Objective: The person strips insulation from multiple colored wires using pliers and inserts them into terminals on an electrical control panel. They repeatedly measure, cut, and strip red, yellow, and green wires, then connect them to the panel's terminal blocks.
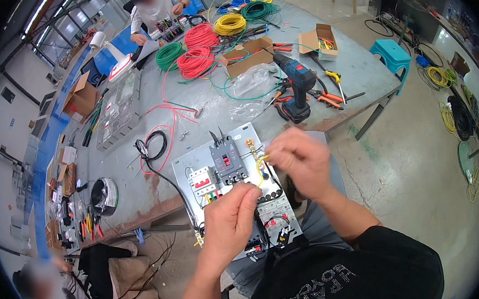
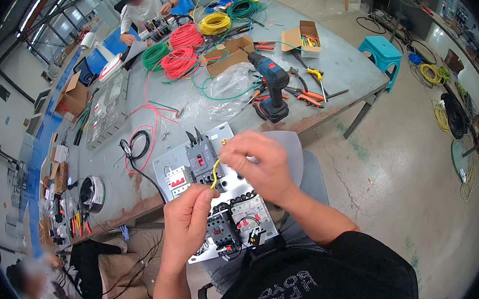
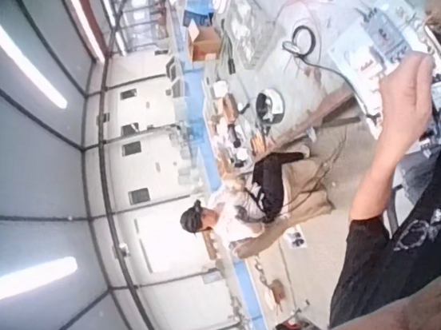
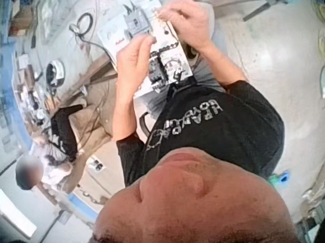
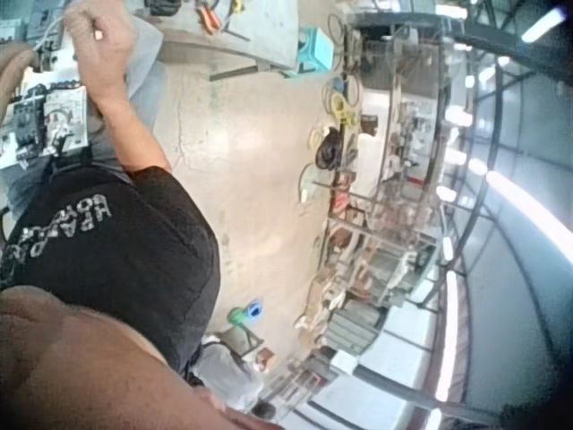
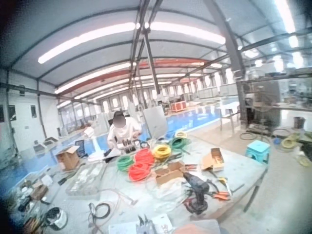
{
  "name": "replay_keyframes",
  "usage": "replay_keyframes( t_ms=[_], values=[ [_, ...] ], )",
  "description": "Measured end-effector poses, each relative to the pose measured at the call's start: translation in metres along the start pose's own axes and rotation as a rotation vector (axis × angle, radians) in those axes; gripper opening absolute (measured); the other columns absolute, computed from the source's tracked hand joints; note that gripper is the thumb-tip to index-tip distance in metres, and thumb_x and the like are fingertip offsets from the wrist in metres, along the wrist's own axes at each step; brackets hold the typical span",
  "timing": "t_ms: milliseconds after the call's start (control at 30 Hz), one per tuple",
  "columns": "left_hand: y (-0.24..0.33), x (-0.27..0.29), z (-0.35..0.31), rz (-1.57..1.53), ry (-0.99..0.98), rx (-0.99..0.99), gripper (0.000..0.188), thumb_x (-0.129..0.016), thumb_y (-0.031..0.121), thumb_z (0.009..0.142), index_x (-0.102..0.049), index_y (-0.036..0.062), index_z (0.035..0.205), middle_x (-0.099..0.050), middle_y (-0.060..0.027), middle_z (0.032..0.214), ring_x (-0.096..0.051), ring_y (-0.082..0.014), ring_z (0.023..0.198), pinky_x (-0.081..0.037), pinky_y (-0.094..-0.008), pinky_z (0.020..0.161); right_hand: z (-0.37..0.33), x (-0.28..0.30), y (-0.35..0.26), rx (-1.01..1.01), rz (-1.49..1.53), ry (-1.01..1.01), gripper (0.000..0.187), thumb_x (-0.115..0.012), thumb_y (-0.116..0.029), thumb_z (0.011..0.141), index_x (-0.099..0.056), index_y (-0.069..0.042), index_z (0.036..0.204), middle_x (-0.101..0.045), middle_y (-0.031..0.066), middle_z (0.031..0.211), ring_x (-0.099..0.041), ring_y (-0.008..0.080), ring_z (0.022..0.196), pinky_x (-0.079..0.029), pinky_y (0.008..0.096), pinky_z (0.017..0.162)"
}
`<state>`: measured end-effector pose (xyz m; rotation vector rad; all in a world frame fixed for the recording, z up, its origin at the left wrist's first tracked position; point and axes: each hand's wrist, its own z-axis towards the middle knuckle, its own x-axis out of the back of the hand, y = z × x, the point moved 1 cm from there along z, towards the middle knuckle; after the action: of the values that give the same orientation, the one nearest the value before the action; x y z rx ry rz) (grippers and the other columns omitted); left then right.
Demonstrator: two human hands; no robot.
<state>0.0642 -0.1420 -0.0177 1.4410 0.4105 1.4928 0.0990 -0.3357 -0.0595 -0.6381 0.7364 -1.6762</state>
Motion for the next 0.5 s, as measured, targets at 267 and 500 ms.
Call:
replay_keyframes(
  t_ms=[267,500],
  values=[
    [-0.014,0.012,-0.010,0.265,0.127,-0.172,0.010,-0.063,0.012,0.098,-0.065,0.0027,0.096,-0.062,-0.0138,0.071,-0.062,-0.0309,0.058,-0.047,-0.0378,0.054,0.037,0.013,0.020,-0.477,0.942,0.007,0.020,-0.062,-0.017,0.101,-0.067,0.002,0.097,-0.069,0.0102,0.086,-0.066,0.0165,0.069,-0.054,0.0302,0.062],
    [-0.038,0.016,-0.020,0.189,0.139,-0.059,0.011,-0.060,0.010,0.100,-0.065,0.0025,0.107,-0.063,-0.0148,0.078,-0.062,-0.0305,0.062,-0.048,-0.0365,0.057,0.016,-0.018,0.027,-0.584,0.717,-0.261,0.018,-0.066,-0.011,0.098,-0.068,0.005,0.104,-0.068,0.0094,0.087,-0.069,0.0166,0.073,-0.057,0.0276,0.062]
  ],
)
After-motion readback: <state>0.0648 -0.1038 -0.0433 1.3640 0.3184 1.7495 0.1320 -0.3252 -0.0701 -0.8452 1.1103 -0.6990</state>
